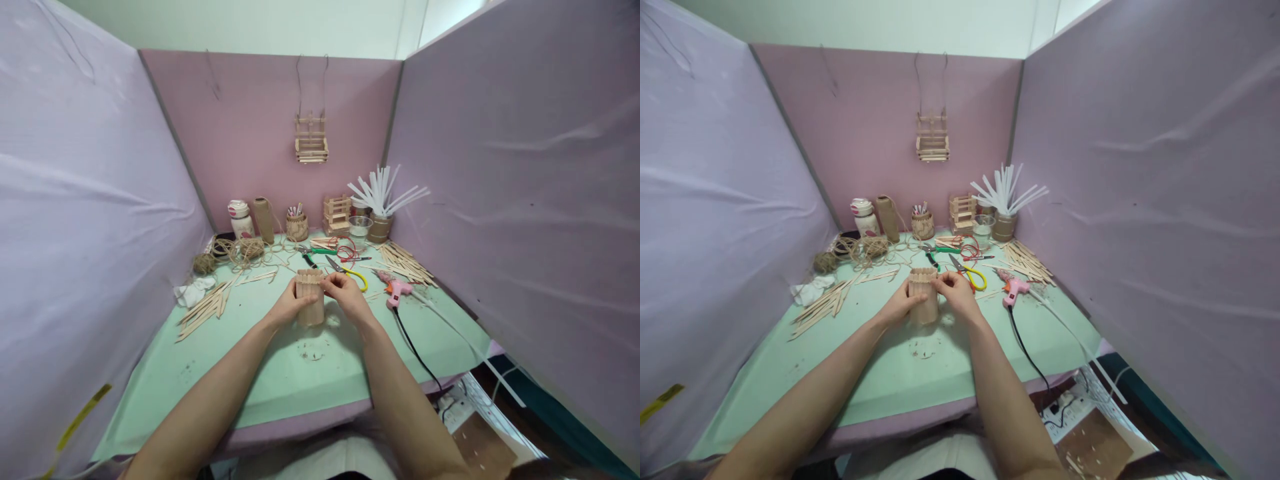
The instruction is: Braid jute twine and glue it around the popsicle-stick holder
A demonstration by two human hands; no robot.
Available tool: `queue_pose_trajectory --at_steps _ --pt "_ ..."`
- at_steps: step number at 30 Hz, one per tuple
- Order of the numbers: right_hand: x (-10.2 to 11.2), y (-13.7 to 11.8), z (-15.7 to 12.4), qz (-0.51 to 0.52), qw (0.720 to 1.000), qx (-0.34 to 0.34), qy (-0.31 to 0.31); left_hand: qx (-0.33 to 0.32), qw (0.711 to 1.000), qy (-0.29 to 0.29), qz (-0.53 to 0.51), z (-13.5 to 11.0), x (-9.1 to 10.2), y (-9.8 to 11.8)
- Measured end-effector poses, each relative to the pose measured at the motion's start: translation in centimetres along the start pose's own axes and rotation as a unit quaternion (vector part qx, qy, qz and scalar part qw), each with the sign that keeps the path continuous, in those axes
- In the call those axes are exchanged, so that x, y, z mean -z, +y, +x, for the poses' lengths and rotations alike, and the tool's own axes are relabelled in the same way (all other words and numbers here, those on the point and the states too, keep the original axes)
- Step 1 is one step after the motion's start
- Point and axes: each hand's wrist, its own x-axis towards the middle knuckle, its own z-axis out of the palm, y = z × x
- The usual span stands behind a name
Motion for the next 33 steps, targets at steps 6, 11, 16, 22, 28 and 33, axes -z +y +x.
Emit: queue_pose_trajectory --at_steps 6,11,16,22,28,33 --pt "-0.1 -0.5 -0.2 0.02 0.999 0.009 -0.04 -0.002 1.0 0.006 -0.008 -0.1 0.1 0.9" --pt "-0.2 -0.9 -0.4 -0.002 1.0 0.019 -0.007 -0.011 0.999 -0.005 -0.036 -0.2 0.0 1.2" --pt "-0.3 -0.7 -0.3 -0.027 0.997 0.056 0.039 -0.007 0.999 0.002 -0.033 -0.1 0.0 1.0" --pt "-0.6 -0.9 -0.5 -0.018 0.998 0.04 0.039 -0.011 1.0 0.003 -0.023 -0.1 0.2 0.8" --pt "-0.7 -0.5 -0.5 -0.003 0.998 0.021 0.059 0.01 0.998 -0.018 -0.052 -0.5 0.2 1.4" --pt "-1.2 -0.2 -0.7 0.039 0.998 0.033 0.041 0.066 0.989 -0.08 -0.105 -0.7 0.6 1.5"
